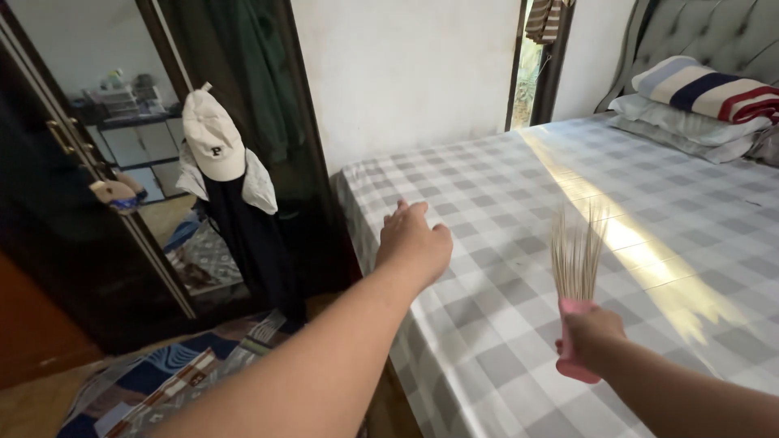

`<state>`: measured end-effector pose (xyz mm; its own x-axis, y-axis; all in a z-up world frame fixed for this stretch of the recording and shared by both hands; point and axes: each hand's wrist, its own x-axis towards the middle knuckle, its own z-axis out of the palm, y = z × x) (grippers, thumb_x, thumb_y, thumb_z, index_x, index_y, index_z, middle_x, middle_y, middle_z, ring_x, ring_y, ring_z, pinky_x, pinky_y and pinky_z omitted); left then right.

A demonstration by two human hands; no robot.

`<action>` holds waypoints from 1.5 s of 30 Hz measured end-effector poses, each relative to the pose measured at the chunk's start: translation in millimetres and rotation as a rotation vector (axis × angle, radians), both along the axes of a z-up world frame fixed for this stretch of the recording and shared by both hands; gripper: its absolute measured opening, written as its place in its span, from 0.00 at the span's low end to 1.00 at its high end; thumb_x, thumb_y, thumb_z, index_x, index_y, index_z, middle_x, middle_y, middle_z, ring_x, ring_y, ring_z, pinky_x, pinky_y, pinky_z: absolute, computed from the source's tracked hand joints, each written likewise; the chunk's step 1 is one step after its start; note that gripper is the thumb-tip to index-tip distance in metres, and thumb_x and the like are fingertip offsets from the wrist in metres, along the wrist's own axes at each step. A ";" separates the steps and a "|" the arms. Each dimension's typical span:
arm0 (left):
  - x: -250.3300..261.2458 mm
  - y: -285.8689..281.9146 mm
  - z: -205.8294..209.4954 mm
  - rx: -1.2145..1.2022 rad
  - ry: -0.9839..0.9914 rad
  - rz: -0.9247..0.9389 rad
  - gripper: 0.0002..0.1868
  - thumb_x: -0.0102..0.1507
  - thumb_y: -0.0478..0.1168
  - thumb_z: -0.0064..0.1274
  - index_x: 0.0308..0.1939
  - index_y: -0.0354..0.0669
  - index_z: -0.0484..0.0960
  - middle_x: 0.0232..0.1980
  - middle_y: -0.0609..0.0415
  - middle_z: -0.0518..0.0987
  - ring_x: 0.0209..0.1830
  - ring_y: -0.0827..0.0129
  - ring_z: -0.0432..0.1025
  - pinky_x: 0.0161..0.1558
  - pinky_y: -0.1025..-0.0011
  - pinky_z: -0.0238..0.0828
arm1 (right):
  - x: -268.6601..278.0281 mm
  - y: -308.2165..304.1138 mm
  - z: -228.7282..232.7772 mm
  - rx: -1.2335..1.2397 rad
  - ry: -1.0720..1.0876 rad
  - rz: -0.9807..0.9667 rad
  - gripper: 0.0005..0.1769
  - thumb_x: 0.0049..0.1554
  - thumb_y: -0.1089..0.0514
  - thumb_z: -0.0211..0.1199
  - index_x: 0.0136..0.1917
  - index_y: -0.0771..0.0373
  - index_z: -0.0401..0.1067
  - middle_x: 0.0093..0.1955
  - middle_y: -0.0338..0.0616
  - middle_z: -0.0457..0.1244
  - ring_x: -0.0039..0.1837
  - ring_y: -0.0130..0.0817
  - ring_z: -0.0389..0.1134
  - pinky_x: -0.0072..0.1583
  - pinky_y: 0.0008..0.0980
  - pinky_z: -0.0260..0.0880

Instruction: Sweeping the surface of a bed using a small stick broom.

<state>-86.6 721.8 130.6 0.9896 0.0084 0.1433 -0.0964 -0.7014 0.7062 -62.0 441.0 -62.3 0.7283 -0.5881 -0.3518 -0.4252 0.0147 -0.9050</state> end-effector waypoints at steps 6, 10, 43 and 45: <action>48.8 -6.9 -6.1 0.009 0.028 -0.051 0.32 0.65 0.45 0.43 0.75 0.48 0.62 0.83 0.55 0.50 0.82 0.61 0.48 0.74 0.60 0.57 | 4.1 40.0 13.2 0.193 0.253 0.324 0.22 0.59 0.57 0.65 0.67 0.60 0.74 0.41 0.51 0.65 0.36 0.41 0.66 0.37 0.40 0.69; 76.1 -19.0 -14.3 -0.045 0.038 -0.125 0.33 0.64 0.44 0.42 0.75 0.47 0.61 0.83 0.52 0.50 0.82 0.59 0.47 0.74 0.60 0.55 | -2.5 82.1 90.4 -0.018 0.281 0.544 0.31 0.60 0.56 0.62 0.76 0.46 0.64 0.44 0.47 0.69 0.37 0.34 0.68 0.39 0.35 0.74; 315.7 57.8 -31.9 -0.026 0.035 -0.298 0.33 0.65 0.45 0.43 0.75 0.45 0.61 0.82 0.47 0.53 0.82 0.59 0.48 0.76 0.61 0.51 | 216.4 51.8 -8.1 -0.064 0.087 -0.225 0.21 0.64 0.52 0.62 0.62 0.72 0.72 0.38 0.57 0.67 0.32 0.44 0.70 0.34 0.44 0.73; 332.7 57.5 -36.0 -0.017 0.041 -0.298 0.33 0.65 0.45 0.43 0.75 0.45 0.61 0.81 0.47 0.54 0.82 0.59 0.49 0.76 0.61 0.52 | 229.1 57.0 -44.9 -0.101 0.143 -0.089 0.23 0.63 0.52 0.65 0.56 0.79 0.74 0.36 0.59 0.67 0.30 0.47 0.69 0.32 0.47 0.72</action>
<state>246.1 779.3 94.6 0.9539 -0.2811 0.1057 -0.2674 -0.6349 0.7249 167.1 498.0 -107.2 0.6184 -0.6857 -0.3839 -0.5505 -0.0293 -0.8343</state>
